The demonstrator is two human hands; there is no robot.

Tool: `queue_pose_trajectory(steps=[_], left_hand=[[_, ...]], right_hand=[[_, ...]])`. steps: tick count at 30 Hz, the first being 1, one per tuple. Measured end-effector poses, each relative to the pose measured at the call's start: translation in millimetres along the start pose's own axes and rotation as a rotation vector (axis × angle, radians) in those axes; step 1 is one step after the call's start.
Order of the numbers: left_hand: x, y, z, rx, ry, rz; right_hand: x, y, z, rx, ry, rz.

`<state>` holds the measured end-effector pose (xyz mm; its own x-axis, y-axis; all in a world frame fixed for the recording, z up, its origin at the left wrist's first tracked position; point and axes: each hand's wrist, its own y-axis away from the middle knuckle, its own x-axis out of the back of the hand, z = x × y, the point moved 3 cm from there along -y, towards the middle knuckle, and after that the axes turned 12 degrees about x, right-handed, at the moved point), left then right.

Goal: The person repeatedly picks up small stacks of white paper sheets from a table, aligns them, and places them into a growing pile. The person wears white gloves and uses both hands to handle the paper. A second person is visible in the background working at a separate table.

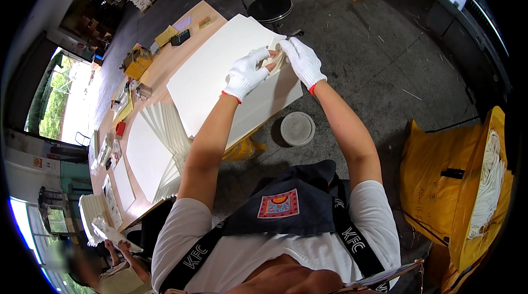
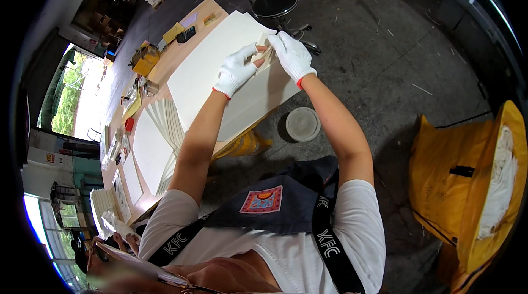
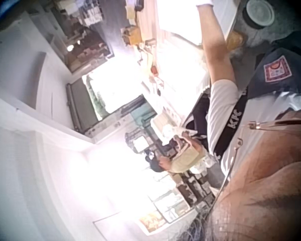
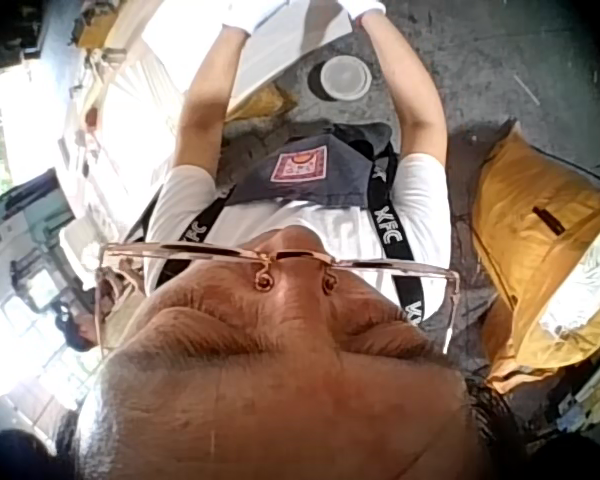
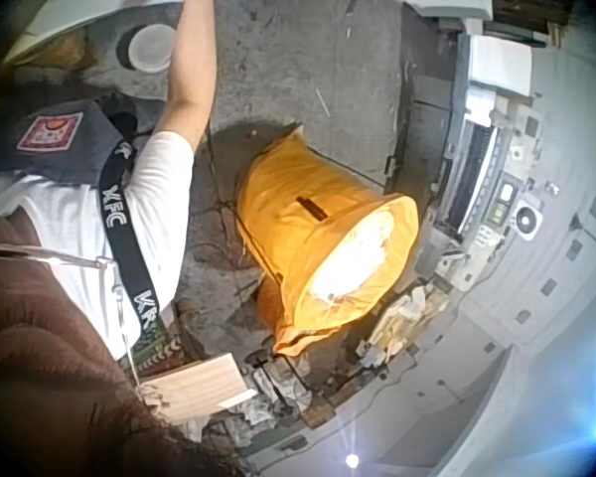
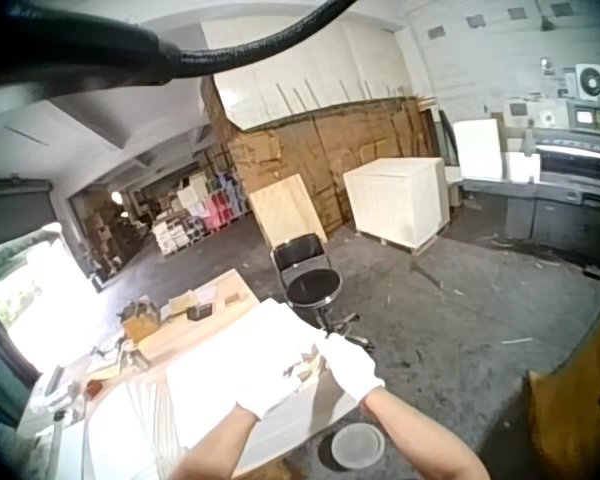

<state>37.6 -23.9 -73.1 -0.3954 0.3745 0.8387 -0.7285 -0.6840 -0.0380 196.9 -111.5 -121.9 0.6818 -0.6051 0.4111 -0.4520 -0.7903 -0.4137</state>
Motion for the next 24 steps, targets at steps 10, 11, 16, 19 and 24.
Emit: queue_pose_trajectory(steps=[10,11,16,19,24], left_hand=[[-2.8,-1.5,-5.6,-0.098,-0.009,0.038],[-1.0,-0.5,-2.6,-0.089,-0.017,0.026],[0.1,2.5,3.5,-0.035,-0.021,0.006],[-2.6,1.0,-0.5,-0.084,-0.023,0.041],[-0.3,13.4,9.2,-0.285,-0.029,0.176]], right_hand=[[1.4,0.7,-3.6,0.012,0.030,0.020],[1.6,0.7,-3.1,0.014,0.025,0.027],[1.6,0.6,-3.4,-0.013,-0.007,0.005],[1.2,0.6,-2.4,-0.007,-0.019,-0.004],[24.2,0.2,3.1,-0.079,0.064,0.048]])
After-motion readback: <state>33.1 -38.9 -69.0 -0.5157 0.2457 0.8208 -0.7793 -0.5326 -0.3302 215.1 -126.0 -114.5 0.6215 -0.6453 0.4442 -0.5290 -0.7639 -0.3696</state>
